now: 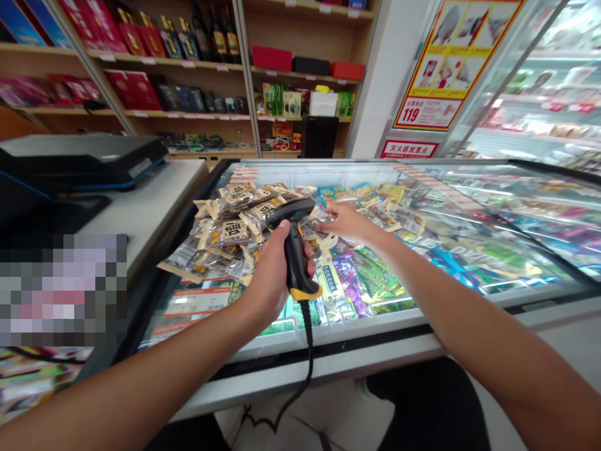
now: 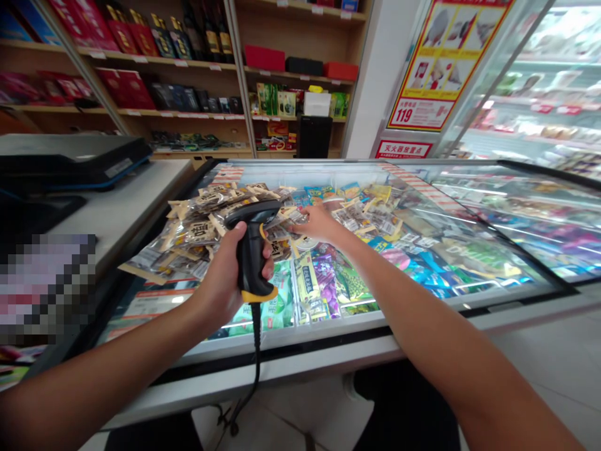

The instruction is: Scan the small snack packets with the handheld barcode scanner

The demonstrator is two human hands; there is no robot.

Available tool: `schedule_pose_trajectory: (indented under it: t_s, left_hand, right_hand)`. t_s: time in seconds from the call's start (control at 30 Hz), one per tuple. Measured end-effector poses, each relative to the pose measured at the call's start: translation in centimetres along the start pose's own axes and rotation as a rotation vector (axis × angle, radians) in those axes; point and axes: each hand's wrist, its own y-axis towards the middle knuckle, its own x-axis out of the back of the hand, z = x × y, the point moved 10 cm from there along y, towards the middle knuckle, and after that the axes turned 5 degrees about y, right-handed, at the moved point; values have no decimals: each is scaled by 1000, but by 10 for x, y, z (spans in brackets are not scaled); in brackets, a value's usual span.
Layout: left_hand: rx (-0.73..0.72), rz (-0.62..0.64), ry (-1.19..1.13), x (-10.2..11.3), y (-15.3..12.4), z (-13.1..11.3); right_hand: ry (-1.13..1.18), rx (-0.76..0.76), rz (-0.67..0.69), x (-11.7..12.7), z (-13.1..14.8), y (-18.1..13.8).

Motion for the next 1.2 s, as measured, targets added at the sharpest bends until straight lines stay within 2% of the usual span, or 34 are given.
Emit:
schedule_pose_trajectory:
  t_s: [0.1, 0.3, 0.67, 0.73, 0.8, 0.9, 1.0, 1.1, 1.2]
  left_hand:
    - [7, 14, 68, -1, 1, 1]
    - [30, 162, 258, -13, 1, 14]
    - [60, 217, 272, -21, -2, 21]
    - [46, 210, 263, -19, -2, 19]
    - [24, 202, 263, -18, -2, 15]
    - [16, 193, 269, -16, -3, 11]
    - [25, 162, 262, -14, -2, 9]
    - [32, 139, 242, -13, -1, 9]
    - [30, 137, 243, -13, -1, 9]
  right_hand:
    - [226, -94, 24, 10, -10, 0]
    - [623, -193, -115, 29, -21, -3]
    - [688, -196, -145, 30, -21, 0]
    - [611, -185, -161, 36, -25, 2]
    - [426, -188, -178, 47, -30, 2]
    - [-65, -142, -231, 69, -29, -3]
    - [-525, -31, -309, 81, -14, -9]
    - [-654, 24, -293, 71, -6, -11]
    - [-660, 63, -157, 48, -7, -7]
